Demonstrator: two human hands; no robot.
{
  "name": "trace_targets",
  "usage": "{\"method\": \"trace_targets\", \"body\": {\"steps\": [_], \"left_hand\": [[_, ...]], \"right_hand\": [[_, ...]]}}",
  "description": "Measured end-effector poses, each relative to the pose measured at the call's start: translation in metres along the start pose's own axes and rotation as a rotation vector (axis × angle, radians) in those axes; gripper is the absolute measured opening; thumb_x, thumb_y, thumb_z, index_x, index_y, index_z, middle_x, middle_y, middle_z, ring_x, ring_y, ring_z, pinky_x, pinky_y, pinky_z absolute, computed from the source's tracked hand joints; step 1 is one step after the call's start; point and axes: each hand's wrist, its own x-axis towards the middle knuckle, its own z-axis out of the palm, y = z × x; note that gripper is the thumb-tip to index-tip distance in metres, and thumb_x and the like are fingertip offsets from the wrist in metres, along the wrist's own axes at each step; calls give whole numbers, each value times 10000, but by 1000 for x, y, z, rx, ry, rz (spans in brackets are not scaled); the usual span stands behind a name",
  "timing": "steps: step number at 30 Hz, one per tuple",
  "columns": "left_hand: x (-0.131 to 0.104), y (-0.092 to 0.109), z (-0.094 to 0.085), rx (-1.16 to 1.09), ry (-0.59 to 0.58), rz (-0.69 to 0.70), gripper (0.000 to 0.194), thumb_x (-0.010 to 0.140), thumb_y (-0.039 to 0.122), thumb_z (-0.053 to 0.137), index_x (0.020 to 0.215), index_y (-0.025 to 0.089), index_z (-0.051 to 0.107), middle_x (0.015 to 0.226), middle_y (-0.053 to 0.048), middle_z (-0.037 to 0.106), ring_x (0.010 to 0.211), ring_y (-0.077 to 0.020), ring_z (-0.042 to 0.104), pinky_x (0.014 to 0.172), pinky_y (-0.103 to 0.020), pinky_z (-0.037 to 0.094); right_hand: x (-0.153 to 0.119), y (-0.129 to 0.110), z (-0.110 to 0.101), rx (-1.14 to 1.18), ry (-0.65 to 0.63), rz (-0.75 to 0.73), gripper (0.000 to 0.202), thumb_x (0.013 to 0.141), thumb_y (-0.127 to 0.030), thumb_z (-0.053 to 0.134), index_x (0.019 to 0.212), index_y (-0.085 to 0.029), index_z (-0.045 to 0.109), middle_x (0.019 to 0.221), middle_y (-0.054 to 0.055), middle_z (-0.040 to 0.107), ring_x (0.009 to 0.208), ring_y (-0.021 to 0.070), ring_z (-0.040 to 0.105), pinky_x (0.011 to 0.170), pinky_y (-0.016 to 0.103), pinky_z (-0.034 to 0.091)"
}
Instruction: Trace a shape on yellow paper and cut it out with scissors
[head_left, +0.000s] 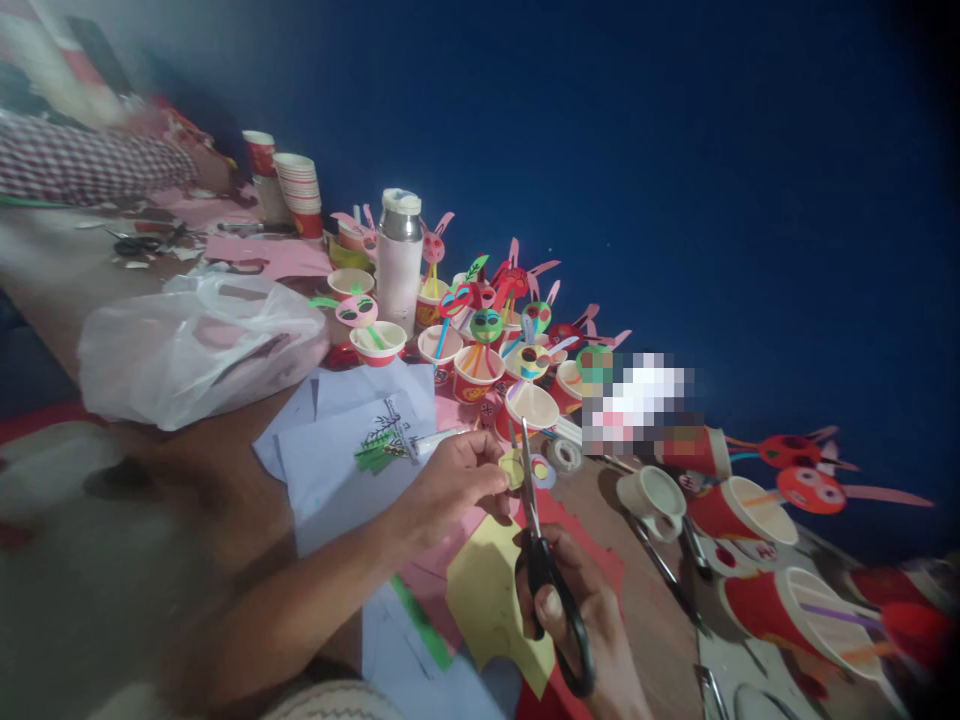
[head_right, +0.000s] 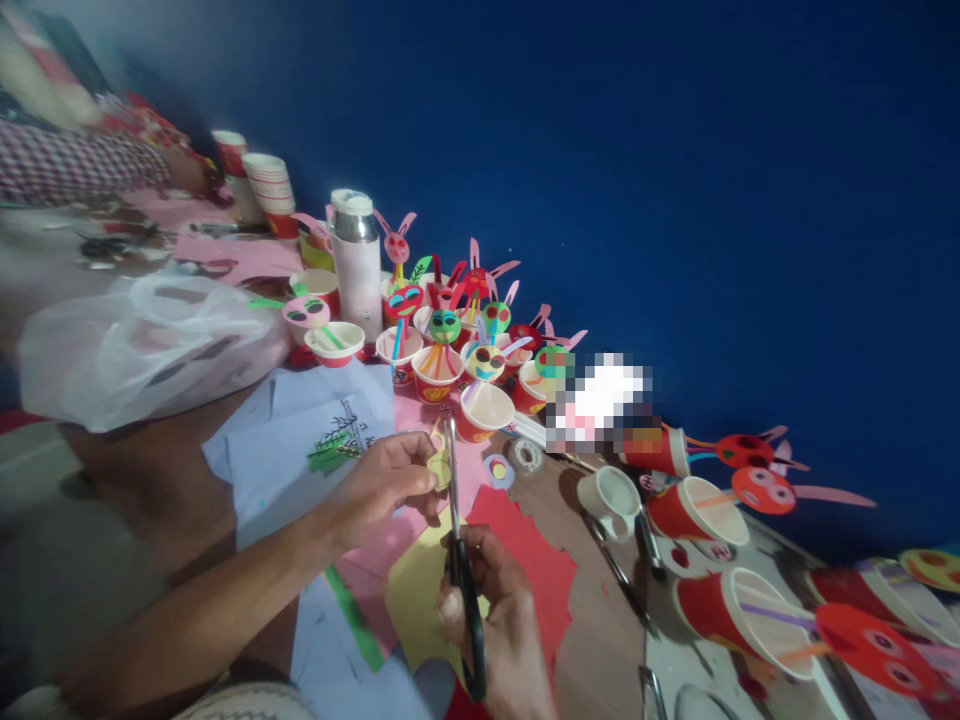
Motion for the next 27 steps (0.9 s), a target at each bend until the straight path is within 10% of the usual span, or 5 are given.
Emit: {"method": "trace_targets", "body": {"steps": [27], "left_hand": [[1,6,-1,-3,27,3,126,638,155,602,691,124,492,610,-26,637,430,-82,552,466,-209,478]], "right_hand": [[3,-4,-10,-109,-137,-10,489,767,-585,546,1058,-206,442,788,30,538,659,133,481,554,213,409]]}}
